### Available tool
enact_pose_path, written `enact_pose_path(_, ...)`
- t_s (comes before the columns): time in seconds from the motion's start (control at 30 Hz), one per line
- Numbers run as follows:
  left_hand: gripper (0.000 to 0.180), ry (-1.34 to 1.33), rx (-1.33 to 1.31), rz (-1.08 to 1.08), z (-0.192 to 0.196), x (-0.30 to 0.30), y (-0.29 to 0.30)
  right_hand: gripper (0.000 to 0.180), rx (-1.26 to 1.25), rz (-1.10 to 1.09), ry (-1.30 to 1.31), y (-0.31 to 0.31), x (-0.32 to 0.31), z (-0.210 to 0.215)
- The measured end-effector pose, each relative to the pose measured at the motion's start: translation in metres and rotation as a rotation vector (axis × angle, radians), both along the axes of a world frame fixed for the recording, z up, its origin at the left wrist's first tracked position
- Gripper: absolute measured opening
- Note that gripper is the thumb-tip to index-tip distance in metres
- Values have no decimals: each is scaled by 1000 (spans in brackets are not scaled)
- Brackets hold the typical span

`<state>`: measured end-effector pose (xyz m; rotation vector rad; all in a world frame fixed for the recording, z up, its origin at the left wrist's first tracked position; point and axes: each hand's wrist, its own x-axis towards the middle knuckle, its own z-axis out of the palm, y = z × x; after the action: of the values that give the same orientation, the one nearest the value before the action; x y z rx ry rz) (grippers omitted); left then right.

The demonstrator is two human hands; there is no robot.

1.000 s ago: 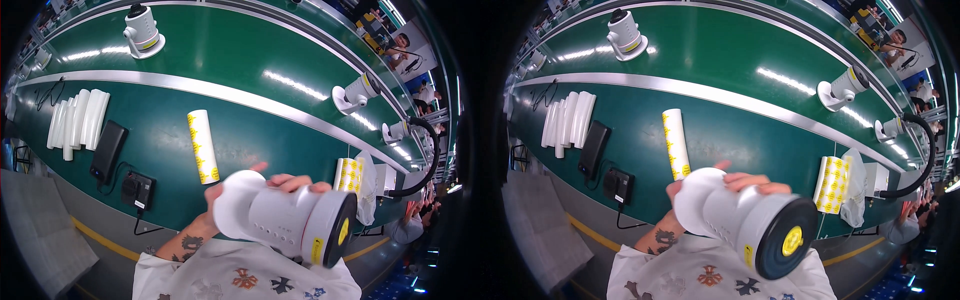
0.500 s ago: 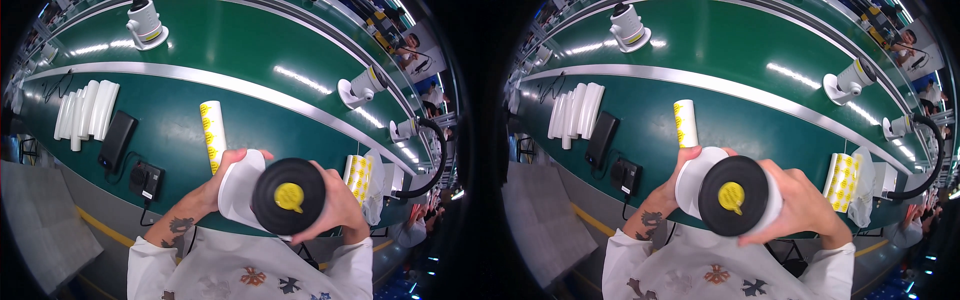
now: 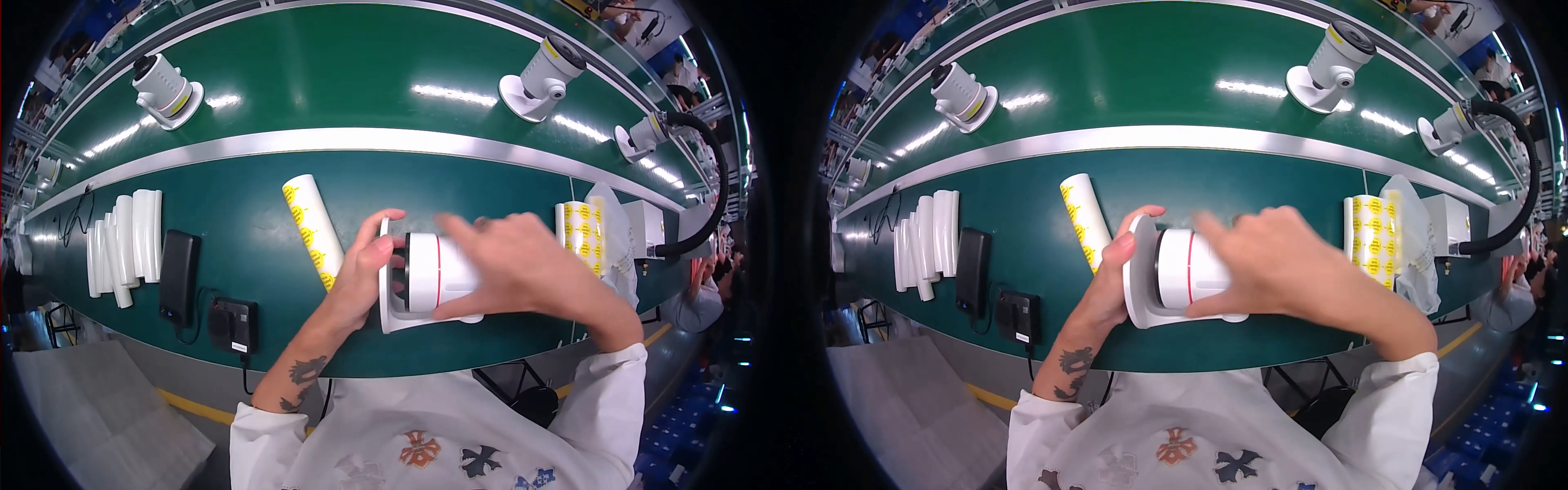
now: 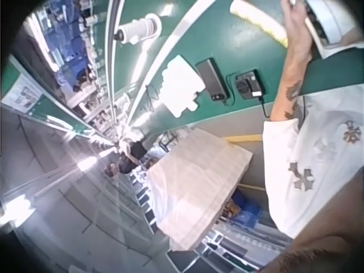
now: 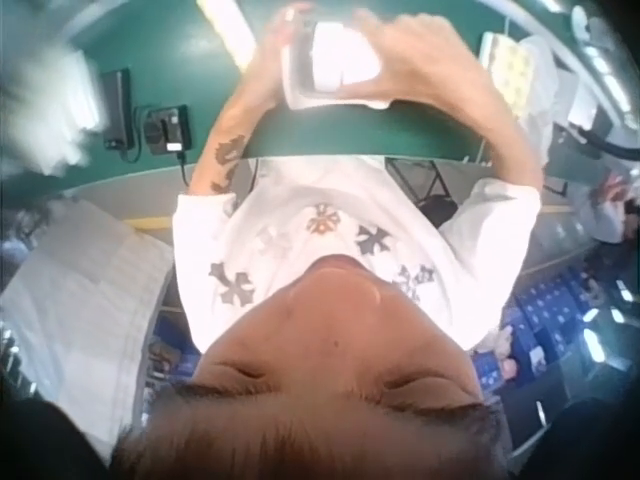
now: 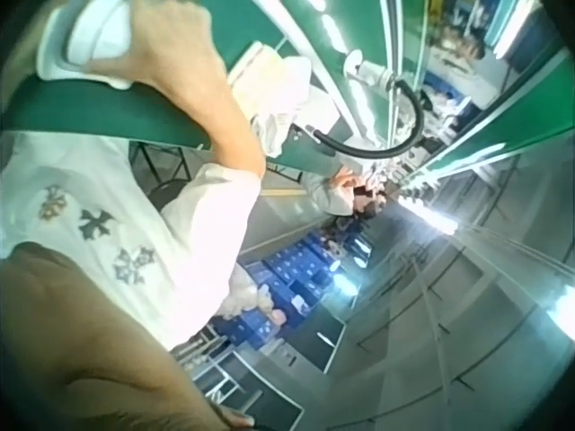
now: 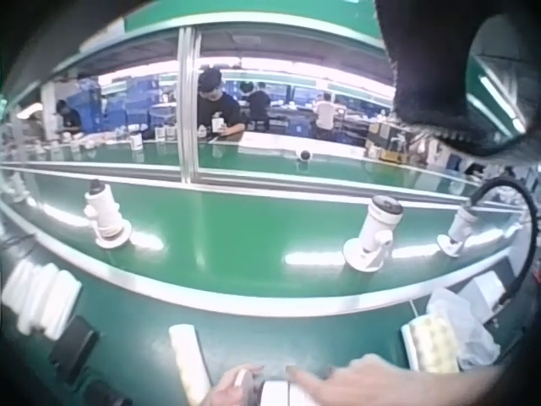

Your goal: Applying circular yellow stickers to the base of security cameras on an assembly line.

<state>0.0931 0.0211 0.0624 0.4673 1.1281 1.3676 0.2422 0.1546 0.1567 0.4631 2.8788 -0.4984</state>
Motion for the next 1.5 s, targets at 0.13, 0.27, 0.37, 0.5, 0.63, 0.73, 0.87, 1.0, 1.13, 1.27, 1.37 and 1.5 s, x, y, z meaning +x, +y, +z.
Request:
enact_pose_path(0.13, 79, -285, 142, 40, -2, -14, -2, 78, -268, -106, 297, 15, 25, 19)
enact_pose_path(0.27, 90, -273, 200, 24, 0, -20, 0, 72, -606, -92, 376, 17, 21, 14)
enact_pose_path(0.37, 92, -305, 225, 49, -8, -18, -1, 68, -674, -74, 384, 21, 20, 5)
enact_pose_path(0.5, 95, -285, 222, 41, 2, -20, 3, 67, -641, -37, 429, 29, 19, 1)
enact_pose_path(0.63, 95, -1, 320, 266, 0, -25, 8, 72, -655, -254, 559, 54, 6, 10)
enact_pose_path(0.73, 73, 561, 533, 696, -2, -50, -3, 66, -321, -298, 587, 97, -49, 34)
enact_pose_path(0.87, 68, 1244, 191, 780, -13, -70, -13, 70, 88, -382, 428, 169, -128, 22)
enact_pose_path(1.0, 82, 1399, -133, 547, -35, -64, -2, 73, 197, -455, 290, 208, -179, -7)
enact_pose_path(1.13, 79, 1518, -214, 405, -42, -64, -6, 82, 254, -444, 386, 195, -189, -21)
enact_pose_path(1.27, 73, 1280, -27, 542, -36, -73, -9, 63, 435, -785, 1302, 174, -132, -27)
enact_pose_path(1.37, 73, 990, 197, 619, -30, -73, 1, 56, 580, -1117, 1420, 212, -57, -105)
enact_pose_path(1.5, 70, 321, 352, 590, -29, -70, 5, 47, -406, -1248, 796, 226, -26, -141)
